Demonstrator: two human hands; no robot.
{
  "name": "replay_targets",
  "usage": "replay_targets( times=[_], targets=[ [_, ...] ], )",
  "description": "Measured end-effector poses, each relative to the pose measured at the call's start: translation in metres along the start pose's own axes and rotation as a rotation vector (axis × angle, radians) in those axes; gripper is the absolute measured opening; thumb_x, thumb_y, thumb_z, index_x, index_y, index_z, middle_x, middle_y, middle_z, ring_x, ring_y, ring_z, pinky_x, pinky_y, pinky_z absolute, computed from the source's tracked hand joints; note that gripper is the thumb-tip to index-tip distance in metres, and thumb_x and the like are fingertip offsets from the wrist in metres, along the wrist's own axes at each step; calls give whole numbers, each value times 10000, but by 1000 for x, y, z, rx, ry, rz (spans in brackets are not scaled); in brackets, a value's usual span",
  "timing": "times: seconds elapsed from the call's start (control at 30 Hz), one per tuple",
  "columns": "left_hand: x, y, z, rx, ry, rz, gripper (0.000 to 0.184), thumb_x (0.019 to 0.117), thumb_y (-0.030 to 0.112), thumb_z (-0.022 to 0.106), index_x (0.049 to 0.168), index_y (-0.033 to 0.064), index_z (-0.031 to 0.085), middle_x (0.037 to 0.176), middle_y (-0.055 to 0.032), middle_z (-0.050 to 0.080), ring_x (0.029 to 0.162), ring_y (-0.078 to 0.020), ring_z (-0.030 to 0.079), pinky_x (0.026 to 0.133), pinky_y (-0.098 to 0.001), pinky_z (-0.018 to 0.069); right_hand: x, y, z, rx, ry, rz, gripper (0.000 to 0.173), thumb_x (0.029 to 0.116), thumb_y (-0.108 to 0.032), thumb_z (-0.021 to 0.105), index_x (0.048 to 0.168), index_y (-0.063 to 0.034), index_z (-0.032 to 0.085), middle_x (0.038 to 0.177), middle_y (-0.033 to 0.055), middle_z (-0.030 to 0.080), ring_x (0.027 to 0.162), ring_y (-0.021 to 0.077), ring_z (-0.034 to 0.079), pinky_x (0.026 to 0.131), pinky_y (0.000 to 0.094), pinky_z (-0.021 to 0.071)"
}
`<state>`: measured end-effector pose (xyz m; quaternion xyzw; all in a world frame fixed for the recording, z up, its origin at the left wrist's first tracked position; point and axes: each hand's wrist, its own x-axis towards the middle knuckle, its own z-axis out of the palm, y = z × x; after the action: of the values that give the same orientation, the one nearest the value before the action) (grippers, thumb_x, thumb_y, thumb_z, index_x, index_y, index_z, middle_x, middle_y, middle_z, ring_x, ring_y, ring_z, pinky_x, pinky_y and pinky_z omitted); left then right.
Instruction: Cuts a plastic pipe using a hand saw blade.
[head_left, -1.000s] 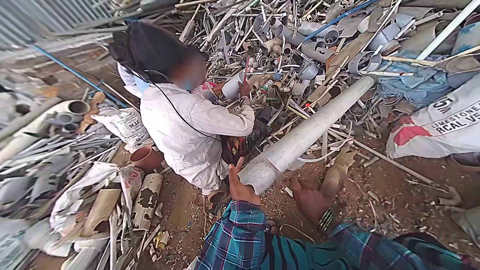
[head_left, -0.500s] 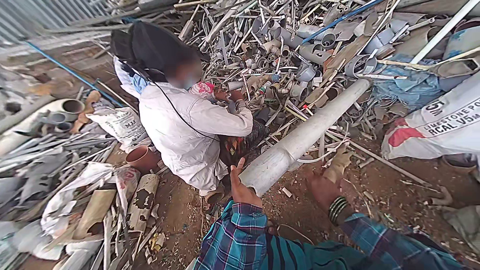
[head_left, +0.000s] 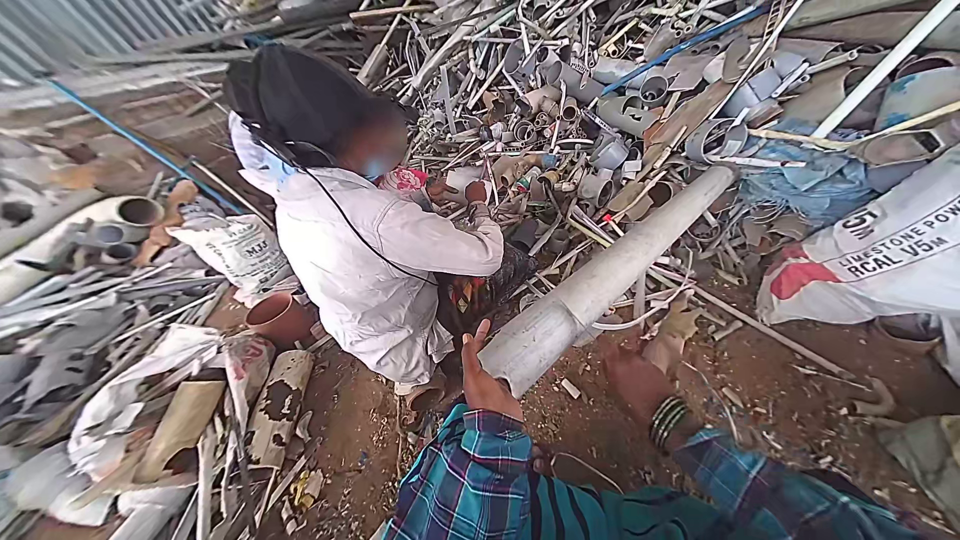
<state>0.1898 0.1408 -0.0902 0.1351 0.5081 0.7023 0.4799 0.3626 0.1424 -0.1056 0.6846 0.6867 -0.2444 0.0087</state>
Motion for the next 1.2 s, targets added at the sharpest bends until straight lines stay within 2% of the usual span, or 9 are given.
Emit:
replay_targets(
  times=[0.1, 0.17, 0.33, 0.43, 0.6, 0.77, 0.9, 1.03, 1.2],
  targets=[
    [4, -3, 0, 11, 40, 25, 537, 1129, 354, 222, 1411, -8, 501, 1374, -176, 583, 1195, -242, 590, 947, -418, 479, -43, -26, 42, -89, 301, -366, 296, 1008, -41, 540, 1282, 31, 626, 928, 262, 713, 734, 438, 732, 609, 535, 589],
    [7, -5, -4, 26, 40, 37, 500, 1126, 352, 243, 1395, 16, 498, 1348, -157, 626, 1176, -238, 632, 903, -422, 516, -38, -20, 47, -124, 450, -397, 244, 974, -45, 594, 1194, 21, 678, 832, 239, 700, 637, 414, 716, 521, 509, 574],
    [-15, 6, 1, 65, -76, -33, 529, 1128, 335, 212, 1433, 7, 493, 1456, -148, 516, 1301, -197, 506, 1061, -401, 407, 10, 3, -16, -55, 13, 88, 437, 1124, -128, 318, 1545, -14, 344, 1245, 320, 636, 1135, 500, 654, 930, 599, 519],
    [-19, 7, 2, 83, -74, -8, 534, 1128, 347, 231, 1473, -1, 442, 1509, -160, 458, 1336, -204, 470, 1079, -401, 386, -7, -12, -29, -49, -91, 85, 451, 1123, -135, 324, 1560, -25, 305, 1272, 322, 624, 1184, 503, 628, 968, 598, 501],
    [-25, 5, 5, 41, -88, 35, 592, 1123, 410, 131, 1502, 11, 349, 1398, -144, 495, 1189, -134, 548, 969, -307, 466, -69, -39, 33, -106, 485, -430, 222, 940, -33, 634, 1139, 39, 699, 761, 222, 686, 585, 388, 705, 479, 484, 561],
    [-28, 4, 1, 136, -177, 48, 570, 1120, 370, 167, 1590, 76, 297, 1657, -136, 252, 1493, -219, 297, 1176, -447, 276, -10, -8, -41, -111, -30, 116, 442, 1119, -118, 330, 1556, -51, 339, 1246, 319, 637, 1164, 503, 638, 934, 610, 506],
    [-30, 0, 0, 166, -196, 54, 591, 1112, 398, 144, 1600, 99, 294, 1666, -126, 243, 1512, -221, 270, 1192, -460, 252, -16, -7, -51, -118, -37, 8, 423, 1142, -265, 315, 1456, -21, 459, 1197, 326, 652, 1149, 510, 639, 929, 625, 495],
    [-25, -12, -7, 170, -214, 142, 622, 1107, 414, 159, 1599, 40, 221, 1640, -171, 267, 1480, -202, 322, 1169, -409, 314, -60, -36, -30, -174, 134, -302, 294, 1104, -192, 438, 1248, -15, 623, 986, 271, 692, 879, 473, 712, 696, 558, 558],
    [-38, -4, 2, 137, -154, 56, 588, 1113, 393, 177, 1610, 84, 235, 1657, -154, 235, 1492, -228, 297, 1177, -447, 290, -5, -4, -70, -170, 19, 63, 386, 1138, -240, 335, 1389, -25, 533, 1249, 317, 634, 1179, 502, 624, 910, 625, 497]
  ],
)
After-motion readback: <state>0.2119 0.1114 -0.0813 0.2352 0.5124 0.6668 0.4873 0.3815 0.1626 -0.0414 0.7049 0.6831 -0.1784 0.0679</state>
